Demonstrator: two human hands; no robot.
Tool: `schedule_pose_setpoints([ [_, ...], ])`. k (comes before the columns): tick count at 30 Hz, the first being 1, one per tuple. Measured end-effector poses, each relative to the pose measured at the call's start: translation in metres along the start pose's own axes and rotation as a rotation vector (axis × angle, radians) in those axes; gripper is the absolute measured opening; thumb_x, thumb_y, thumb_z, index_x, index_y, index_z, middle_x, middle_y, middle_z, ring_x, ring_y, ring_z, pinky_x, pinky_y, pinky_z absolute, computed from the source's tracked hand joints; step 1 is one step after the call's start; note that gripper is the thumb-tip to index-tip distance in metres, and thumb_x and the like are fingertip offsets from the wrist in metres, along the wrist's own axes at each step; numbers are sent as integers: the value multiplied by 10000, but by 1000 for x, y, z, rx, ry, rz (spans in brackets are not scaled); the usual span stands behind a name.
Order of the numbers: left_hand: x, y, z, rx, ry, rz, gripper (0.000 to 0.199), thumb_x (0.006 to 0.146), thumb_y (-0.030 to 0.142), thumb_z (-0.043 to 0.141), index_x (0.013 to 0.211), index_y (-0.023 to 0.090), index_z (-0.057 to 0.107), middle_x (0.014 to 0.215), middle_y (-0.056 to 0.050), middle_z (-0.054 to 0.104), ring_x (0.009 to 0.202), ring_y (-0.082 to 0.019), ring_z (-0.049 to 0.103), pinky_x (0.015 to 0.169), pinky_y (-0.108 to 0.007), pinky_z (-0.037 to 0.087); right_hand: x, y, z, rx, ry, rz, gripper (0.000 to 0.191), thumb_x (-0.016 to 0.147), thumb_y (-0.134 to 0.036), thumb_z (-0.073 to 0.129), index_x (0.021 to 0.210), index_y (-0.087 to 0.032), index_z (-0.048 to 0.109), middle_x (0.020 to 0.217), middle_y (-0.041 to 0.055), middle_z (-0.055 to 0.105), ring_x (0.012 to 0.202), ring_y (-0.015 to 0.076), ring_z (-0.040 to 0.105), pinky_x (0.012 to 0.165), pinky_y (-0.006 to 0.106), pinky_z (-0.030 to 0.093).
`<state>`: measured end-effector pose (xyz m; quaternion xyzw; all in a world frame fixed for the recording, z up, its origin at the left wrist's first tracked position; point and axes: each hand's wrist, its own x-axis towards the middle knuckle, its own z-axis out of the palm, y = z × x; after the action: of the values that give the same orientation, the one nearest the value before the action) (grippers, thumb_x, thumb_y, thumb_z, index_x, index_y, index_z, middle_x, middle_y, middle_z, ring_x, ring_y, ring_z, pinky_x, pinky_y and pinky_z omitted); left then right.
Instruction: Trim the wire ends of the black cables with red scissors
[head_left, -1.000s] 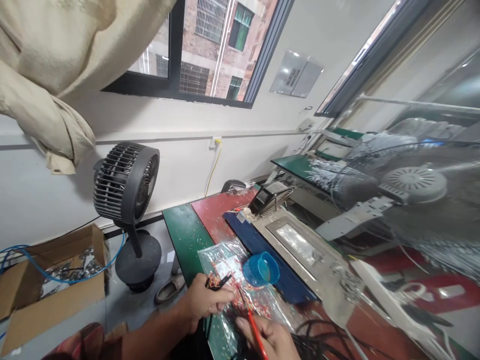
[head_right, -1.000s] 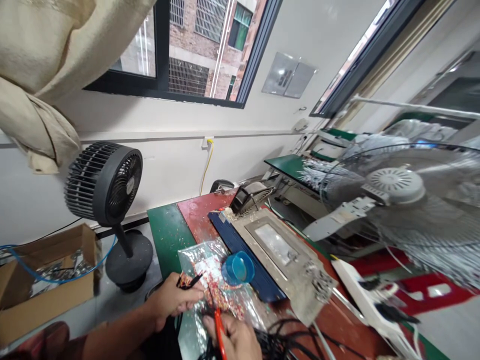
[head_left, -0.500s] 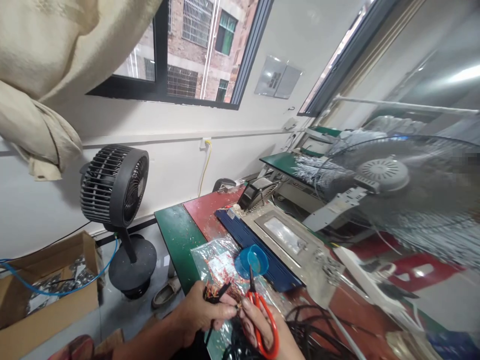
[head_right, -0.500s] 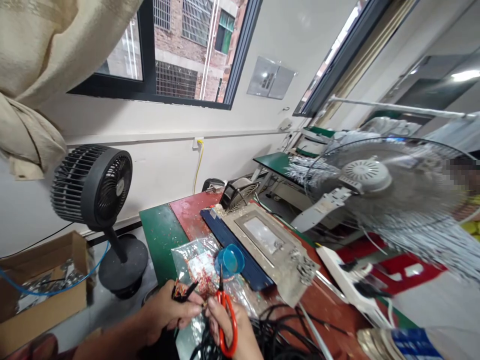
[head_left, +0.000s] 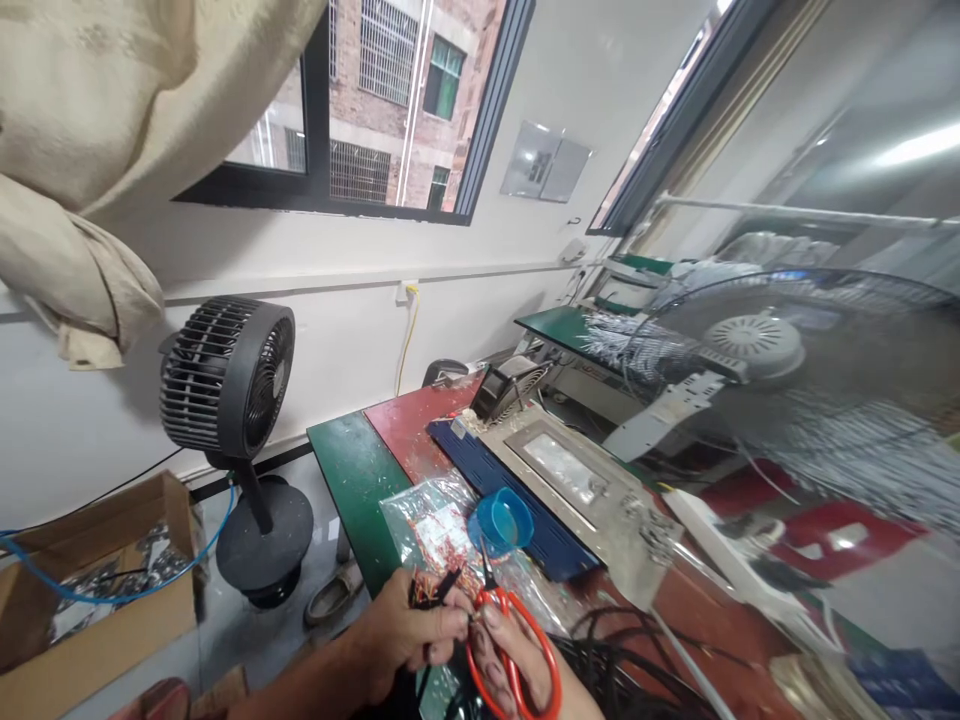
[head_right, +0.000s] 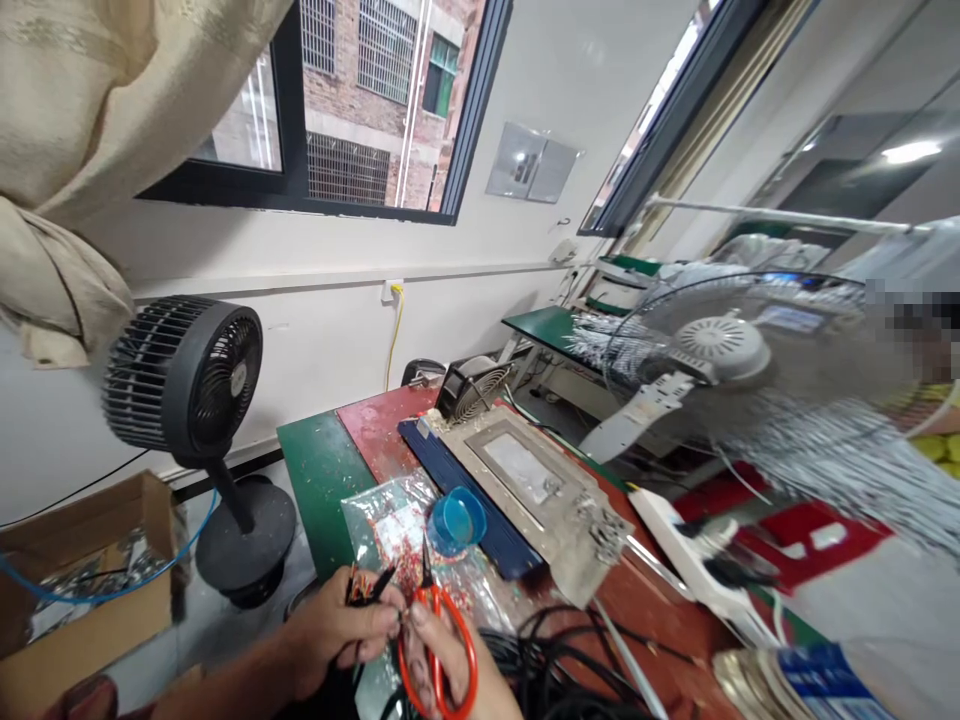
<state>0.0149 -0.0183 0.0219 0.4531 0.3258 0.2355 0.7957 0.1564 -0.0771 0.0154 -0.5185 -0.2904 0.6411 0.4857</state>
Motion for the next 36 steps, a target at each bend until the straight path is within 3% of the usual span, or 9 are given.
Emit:
schedule_pose_setpoints([
  [7,2,-9,-2,-144,-90,53,350,633,463,658,638,126,562,418,60,397,355,-34,296,332,-198,112,8,6,-4,12,-112,-15,496,697,-574,619,464,-157,485,361,-55,407,289,25,306,310,175,175],
  [16,-1,-2,2,-106,-17,21,352,637,464,659,600,130,554,427,58,405,349,-29,301,333,-198,102,12,8,-3,-23,-42,-86,504,695,-620,591,537,-149,511,399,-40,456,328,31,341,346,178,211],
  [24,6,-16,-2,-72,-51,52,436,657,564,598,621,131,560,386,52,393,316,-38,264,327,-217,102,15,9,-7,-223,-83,-103,539,691,-678,536,555,-157,505,392,-54,408,334,43,335,366,196,202],
  [29,10,-23,-5,-50,34,74,434,661,572,590,634,141,551,375,64,385,299,-33,247,324,-213,117,17,10,-7,-365,-1,-166,540,669,-674,563,613,-137,564,398,-53,419,344,49,336,381,199,205],
  [36,12,-25,-6,43,42,47,495,602,645,584,599,153,539,337,65,378,275,-42,248,309,-211,130,21,13,-13,-195,15,-122,550,681,-684,539,541,-152,521,410,-32,452,376,66,395,399,199,246],
])
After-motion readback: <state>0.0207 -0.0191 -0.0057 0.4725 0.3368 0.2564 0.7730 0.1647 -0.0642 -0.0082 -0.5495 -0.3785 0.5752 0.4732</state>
